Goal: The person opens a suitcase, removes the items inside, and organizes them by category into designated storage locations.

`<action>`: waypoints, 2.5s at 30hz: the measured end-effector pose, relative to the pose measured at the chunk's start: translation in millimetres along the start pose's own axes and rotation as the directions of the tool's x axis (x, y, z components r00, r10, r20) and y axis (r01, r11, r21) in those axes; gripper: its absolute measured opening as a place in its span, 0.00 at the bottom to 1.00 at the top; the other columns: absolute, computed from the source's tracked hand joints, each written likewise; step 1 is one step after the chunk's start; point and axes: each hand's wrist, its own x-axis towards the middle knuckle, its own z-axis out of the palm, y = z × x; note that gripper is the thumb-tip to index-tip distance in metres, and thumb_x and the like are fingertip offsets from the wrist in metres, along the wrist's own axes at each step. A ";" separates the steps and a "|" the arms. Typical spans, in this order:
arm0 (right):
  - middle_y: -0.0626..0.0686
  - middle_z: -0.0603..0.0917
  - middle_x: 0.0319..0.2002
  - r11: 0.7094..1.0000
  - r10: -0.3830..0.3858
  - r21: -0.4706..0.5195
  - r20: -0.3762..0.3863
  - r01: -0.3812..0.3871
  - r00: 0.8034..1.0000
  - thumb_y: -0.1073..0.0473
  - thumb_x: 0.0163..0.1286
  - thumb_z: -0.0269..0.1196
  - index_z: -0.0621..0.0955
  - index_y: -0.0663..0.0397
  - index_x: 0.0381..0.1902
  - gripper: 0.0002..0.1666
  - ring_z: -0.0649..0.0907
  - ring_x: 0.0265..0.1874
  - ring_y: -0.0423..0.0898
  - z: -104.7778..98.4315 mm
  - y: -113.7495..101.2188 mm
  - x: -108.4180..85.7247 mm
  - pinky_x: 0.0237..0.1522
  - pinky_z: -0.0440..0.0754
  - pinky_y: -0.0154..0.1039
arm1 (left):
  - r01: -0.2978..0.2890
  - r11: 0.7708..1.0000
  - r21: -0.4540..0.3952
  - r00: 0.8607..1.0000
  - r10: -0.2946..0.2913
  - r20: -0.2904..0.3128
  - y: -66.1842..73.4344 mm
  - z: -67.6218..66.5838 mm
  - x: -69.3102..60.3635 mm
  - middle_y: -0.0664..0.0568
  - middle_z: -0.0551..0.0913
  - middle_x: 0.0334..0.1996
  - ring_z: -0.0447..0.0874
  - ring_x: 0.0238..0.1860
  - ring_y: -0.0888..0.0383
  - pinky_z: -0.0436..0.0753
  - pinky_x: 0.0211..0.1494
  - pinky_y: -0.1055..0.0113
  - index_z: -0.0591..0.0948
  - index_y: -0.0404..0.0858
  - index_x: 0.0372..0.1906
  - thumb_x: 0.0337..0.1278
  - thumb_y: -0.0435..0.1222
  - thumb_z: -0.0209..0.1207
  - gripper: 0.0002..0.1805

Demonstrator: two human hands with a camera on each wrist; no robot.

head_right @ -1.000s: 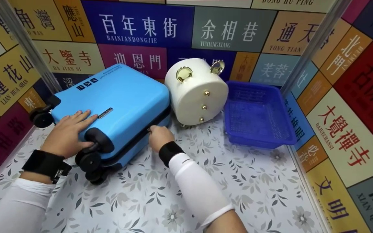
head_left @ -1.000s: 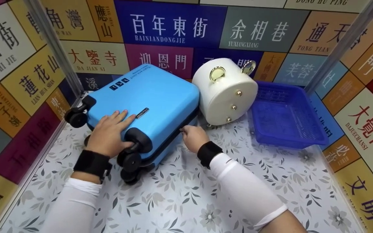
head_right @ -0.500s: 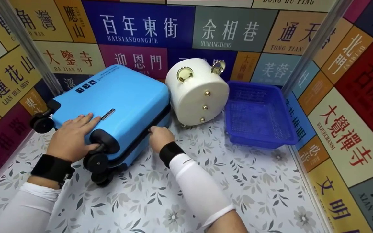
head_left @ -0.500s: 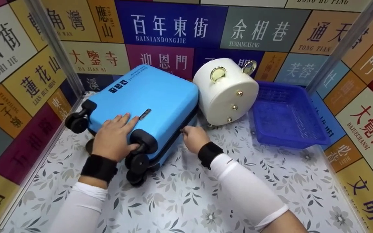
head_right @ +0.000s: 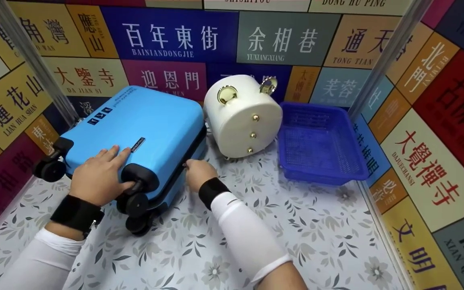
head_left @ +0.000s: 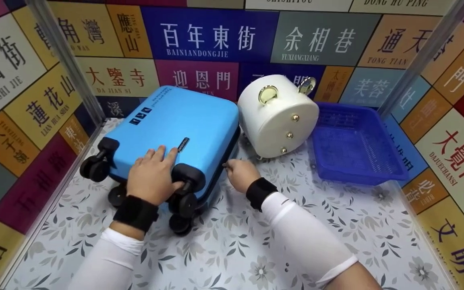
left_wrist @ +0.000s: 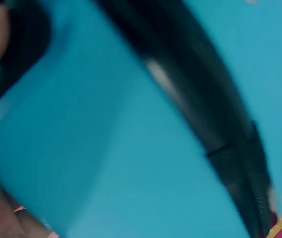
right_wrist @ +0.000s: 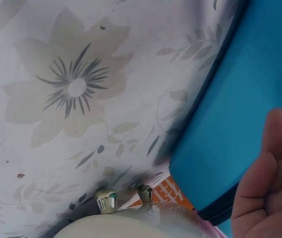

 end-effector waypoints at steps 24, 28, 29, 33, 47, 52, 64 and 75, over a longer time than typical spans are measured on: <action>0.56 0.92 0.39 0.997 -0.058 -0.050 -0.002 0.058 0.998 0.57 0.81 0.57 0.89 0.55 0.44 0.14 0.91 0.43 0.58 -2.7 5.4 -5.3 0.49 0.87 0.55 | 0.111 0.993 -0.043 0.989 -0.106 0.101 29.4 1.4 16.7 0.35 0.63 0.81 0.62 0.79 0.30 0.66 0.78 0.35 0.61 0.41 0.84 0.54 0.67 0.69 0.59; 0.56 0.92 0.37 0.996 -0.060 -0.068 -0.003 0.060 0.998 0.56 0.81 0.57 0.88 0.55 0.41 0.15 0.91 0.42 0.59 -4.6 4.7 -3.7 0.48 0.86 0.56 | 0.088 0.972 -0.218 0.983 -0.049 0.180 -5.7 -11.2 16.2 0.36 0.56 0.84 0.56 0.81 0.29 0.58 0.80 0.32 0.61 0.45 0.84 0.47 0.63 0.76 0.62; 0.55 0.92 0.36 0.995 -0.061 -0.075 -0.004 0.061 0.998 0.56 0.81 0.57 0.88 0.55 0.41 0.15 0.91 0.42 0.59 -4.8 4.7 -3.3 0.48 0.86 0.56 | 0.093 0.964 -0.249 0.980 -0.044 0.193 -17.4 -13.1 14.9 0.36 0.54 0.84 0.53 0.81 0.29 0.55 0.81 0.31 0.60 0.46 0.85 0.44 0.63 0.77 0.64; 0.55 0.92 0.36 0.995 -0.062 -0.085 -0.010 0.061 0.998 0.56 0.81 0.58 0.88 0.54 0.41 0.14 0.91 0.42 0.58 -6.6 4.4 -2.5 0.47 0.87 0.55 | 0.148 0.955 -0.259 0.977 -0.101 0.186 -60.0 -13.1 5.8 0.33 0.47 0.85 0.43 0.83 0.25 0.45 0.79 0.23 0.55 0.48 0.86 0.36 0.66 0.78 0.71; 0.56 0.92 0.38 0.997 -0.059 -0.057 -0.014 0.059 0.998 0.57 0.81 0.58 0.89 0.55 0.44 0.14 0.91 0.43 0.59 -5.8 3.7 -1.6 0.49 0.87 0.56 | 0.294 0.946 -0.134 0.950 -0.274 0.151 -79.2 -5.7 -5.7 0.29 0.41 0.84 0.69 0.57 0.08 0.81 0.38 0.31 0.46 0.54 0.87 0.26 0.86 0.63 0.80; 0.59 0.93 0.41 0.997 -0.066 -0.041 -0.028 0.065 0.997 0.59 0.80 0.57 0.89 0.56 0.45 0.13 0.91 0.44 0.61 -3.8 4.1 -2.3 0.50 0.87 0.56 | 0.314 0.943 -0.111 0.947 -0.302 0.114 -69.3 -2.4 -7.8 0.26 0.44 0.83 0.75 0.51 0.11 0.80 0.33 0.37 0.48 0.51 0.87 0.29 0.85 0.62 0.79; 0.59 0.92 0.38 0.997 -0.055 -0.060 -0.048 0.052 0.997 0.59 0.79 0.58 0.86 0.56 0.38 0.12 0.90 0.43 0.61 -4.7 5.6 -1.1 0.48 0.86 0.57 | 0.404 0.914 -0.041 0.909 -0.396 0.127 -38.9 -3.0 -3.9 0.19 0.44 0.80 0.82 0.26 0.33 0.82 0.39 0.36 0.45 0.41 0.87 0.38 0.85 0.57 0.78; 0.60 0.91 0.37 0.994 -0.074 -0.080 -0.058 0.069 0.996 0.60 0.77 0.59 0.85 0.57 0.34 0.12 0.90 0.42 0.64 -4.8 7.0 -1.3 0.48 0.85 0.59 | 0.415 0.910 -0.005 0.900 -0.410 0.151 -33.7 -6.8 -4.3 0.18 0.45 0.80 0.76 0.18 0.41 0.76 0.25 0.48 0.44 0.41 0.87 0.44 0.83 0.56 0.75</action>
